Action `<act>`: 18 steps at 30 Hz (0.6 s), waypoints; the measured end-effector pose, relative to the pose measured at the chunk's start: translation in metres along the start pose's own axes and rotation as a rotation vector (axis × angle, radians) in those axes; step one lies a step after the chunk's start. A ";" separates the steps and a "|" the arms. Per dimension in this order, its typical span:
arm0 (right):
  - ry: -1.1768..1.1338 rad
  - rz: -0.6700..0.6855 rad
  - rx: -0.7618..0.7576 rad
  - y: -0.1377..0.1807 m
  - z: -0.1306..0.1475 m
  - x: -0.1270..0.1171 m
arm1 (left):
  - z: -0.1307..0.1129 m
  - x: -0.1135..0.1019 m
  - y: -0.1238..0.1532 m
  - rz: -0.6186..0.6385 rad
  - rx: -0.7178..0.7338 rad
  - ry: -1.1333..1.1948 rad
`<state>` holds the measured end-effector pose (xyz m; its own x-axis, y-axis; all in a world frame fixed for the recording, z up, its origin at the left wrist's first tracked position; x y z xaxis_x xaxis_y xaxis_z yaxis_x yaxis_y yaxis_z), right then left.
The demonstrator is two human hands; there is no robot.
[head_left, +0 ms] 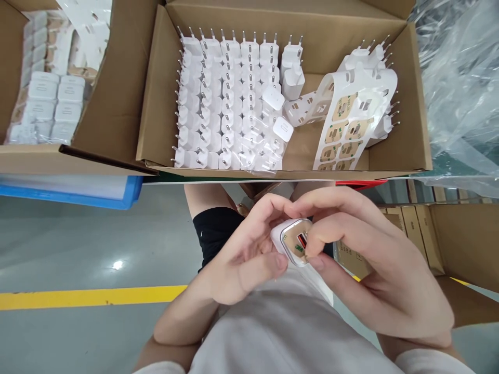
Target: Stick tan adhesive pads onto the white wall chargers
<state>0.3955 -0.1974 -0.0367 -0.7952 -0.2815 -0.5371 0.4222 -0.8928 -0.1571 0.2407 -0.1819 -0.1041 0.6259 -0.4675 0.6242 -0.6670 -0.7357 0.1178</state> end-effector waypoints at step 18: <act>0.108 -0.257 -0.408 0.000 -0.017 -0.002 | -0.005 0.010 0.003 -0.023 -0.096 -0.002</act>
<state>0.4046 -0.1914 -0.0500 -0.8554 -0.0128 -0.5178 0.3713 -0.7121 -0.5958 0.2424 -0.1863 -0.0934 0.6425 -0.4520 0.6187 -0.6877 -0.6962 0.2055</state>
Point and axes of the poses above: each hand's wrist, its own y-axis away from the middle knuckle, its own x-axis out of the palm, z = x × y, the point moved 5 cm from there along -y, towards the middle knuckle, and after that the axes turned 1 degree about z, right-handed, at the moved point
